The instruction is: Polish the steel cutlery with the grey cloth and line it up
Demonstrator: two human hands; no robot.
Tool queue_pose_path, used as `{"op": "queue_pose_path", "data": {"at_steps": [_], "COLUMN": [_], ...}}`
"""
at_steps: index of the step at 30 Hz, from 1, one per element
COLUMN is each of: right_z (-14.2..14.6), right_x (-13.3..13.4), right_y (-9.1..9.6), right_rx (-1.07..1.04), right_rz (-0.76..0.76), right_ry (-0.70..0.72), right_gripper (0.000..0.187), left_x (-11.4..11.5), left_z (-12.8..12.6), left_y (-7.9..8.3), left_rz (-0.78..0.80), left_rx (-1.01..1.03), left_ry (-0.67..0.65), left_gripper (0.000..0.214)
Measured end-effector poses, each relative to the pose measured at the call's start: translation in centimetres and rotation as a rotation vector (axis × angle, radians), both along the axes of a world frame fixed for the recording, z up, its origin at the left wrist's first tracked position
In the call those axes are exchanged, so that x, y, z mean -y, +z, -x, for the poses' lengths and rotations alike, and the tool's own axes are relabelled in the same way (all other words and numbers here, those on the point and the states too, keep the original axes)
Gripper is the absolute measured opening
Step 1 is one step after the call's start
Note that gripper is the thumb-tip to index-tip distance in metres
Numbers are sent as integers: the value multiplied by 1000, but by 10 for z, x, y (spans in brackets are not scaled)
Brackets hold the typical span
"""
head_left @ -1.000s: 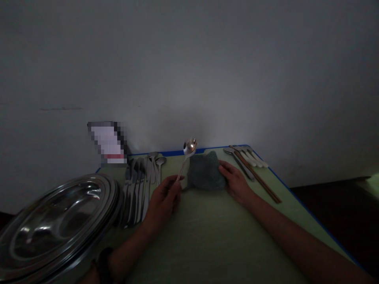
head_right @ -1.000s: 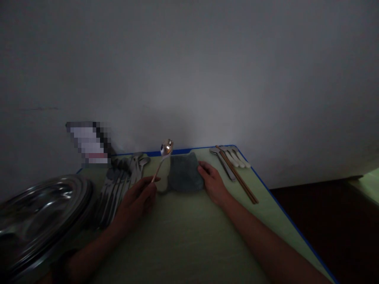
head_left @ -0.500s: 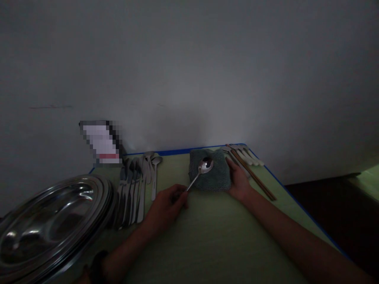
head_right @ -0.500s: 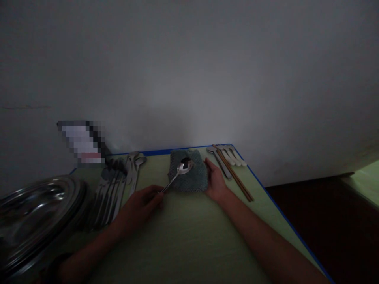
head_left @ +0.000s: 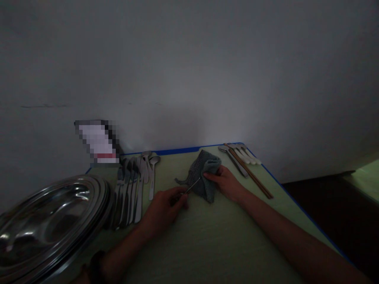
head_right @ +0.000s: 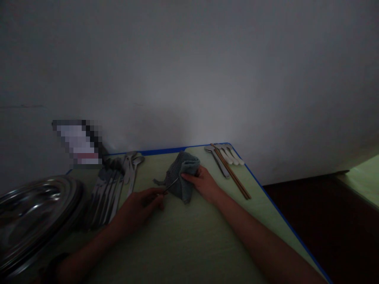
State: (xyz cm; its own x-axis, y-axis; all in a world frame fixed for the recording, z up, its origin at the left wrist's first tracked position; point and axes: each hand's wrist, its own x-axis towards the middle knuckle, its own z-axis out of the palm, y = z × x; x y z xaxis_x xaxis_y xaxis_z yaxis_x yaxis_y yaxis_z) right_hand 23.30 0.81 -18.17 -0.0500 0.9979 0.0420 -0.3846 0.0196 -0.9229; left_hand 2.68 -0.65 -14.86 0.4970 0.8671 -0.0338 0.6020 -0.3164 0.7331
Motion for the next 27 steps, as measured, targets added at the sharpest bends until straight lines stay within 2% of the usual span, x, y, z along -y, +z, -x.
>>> {"op": "queue_pose_path", "data": {"at_steps": [5, 10, 13, 19, 22, 27], "right_z": [4, 7, 6, 4, 4, 3], "right_x": [0, -2, -4, -8, -6, -2], "right_y": [-1, 3, 4, 4, 7, 9], "right_rx": [41, -165, -283, -383, -323, -196], "right_rz": [-5, 158, 204, 189, 176, 131], "right_ry": [-101, -309, -374, -373, -341, -198], "right_gripper": [23, 26, 25, 25, 20, 24], "left_x": [0, 3, 4, 6, 8, 9], "left_z": [-2, -1, 1, 6, 7, 5], "left_y": [1, 1, 3, 5, 7, 8], "left_rz": [-29, -21, -37, -35, -44, -20], "left_rx": [-17, -47, -45, -73, -101, -105], "left_ry": [-24, -84, -135, -239, -240, -221], "left_gripper": [29, 36, 34, 36, 37, 37]}}
